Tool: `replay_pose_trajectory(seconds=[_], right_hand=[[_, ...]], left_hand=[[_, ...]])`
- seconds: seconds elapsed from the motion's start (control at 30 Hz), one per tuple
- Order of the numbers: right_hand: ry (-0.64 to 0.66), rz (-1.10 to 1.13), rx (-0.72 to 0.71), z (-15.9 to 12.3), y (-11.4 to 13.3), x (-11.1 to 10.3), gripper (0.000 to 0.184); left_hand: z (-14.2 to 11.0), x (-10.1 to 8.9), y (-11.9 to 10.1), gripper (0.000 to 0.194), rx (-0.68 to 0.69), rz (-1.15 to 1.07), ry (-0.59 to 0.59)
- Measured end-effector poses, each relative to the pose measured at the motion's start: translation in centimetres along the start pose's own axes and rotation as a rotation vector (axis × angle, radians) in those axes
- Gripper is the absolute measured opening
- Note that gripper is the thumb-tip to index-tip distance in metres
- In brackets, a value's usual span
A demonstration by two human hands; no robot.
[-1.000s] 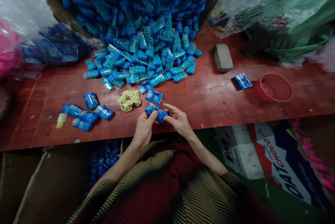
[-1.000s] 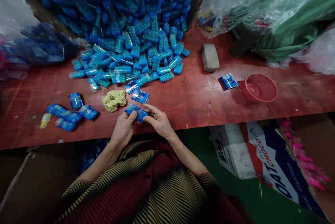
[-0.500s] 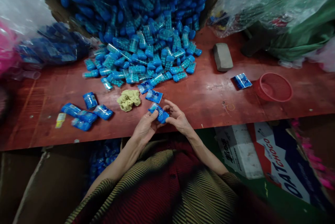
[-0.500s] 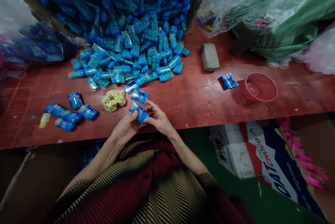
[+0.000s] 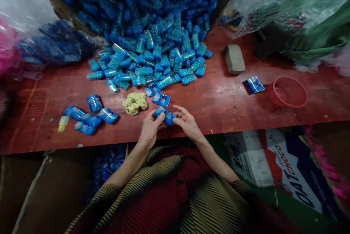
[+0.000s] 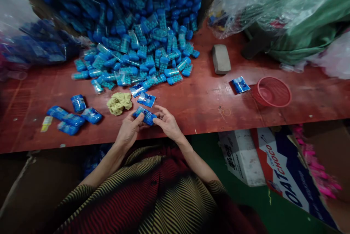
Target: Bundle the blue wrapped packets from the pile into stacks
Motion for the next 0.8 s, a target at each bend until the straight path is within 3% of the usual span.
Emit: replay_pose_trajectory(seconds=[0.27, 0.5, 0.8], right_hand=[[-0.032, 0.158, 0.114, -0.4, -0.5, 0.7, 0.053], [-0.061, 0.216, 0.169, -0.4, -0.8, 1.1, 0.052], [-0.08, 0.191, 0.173, -0.7, -0.8, 1.4, 0.052]], left_hand=[[1.0, -0.8, -0.9, 0.035, 0.371, 0.291, -0.102], [1.0, -1.5, -1.2, 0.021, 0.386, 0.212, -0.18], [0.5, -1.1, -3.0, 0.021, 0.425, 0.412, -0.24]])
Point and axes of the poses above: each hand's wrist, its own z-axis towards the middle knuckle, its own x-axis out of the palm, y = z × x, the point moved 5 cm from there along z, towards the middle knuckle, and after that the axes turned 1 degree about y, right-handed, at the moved point
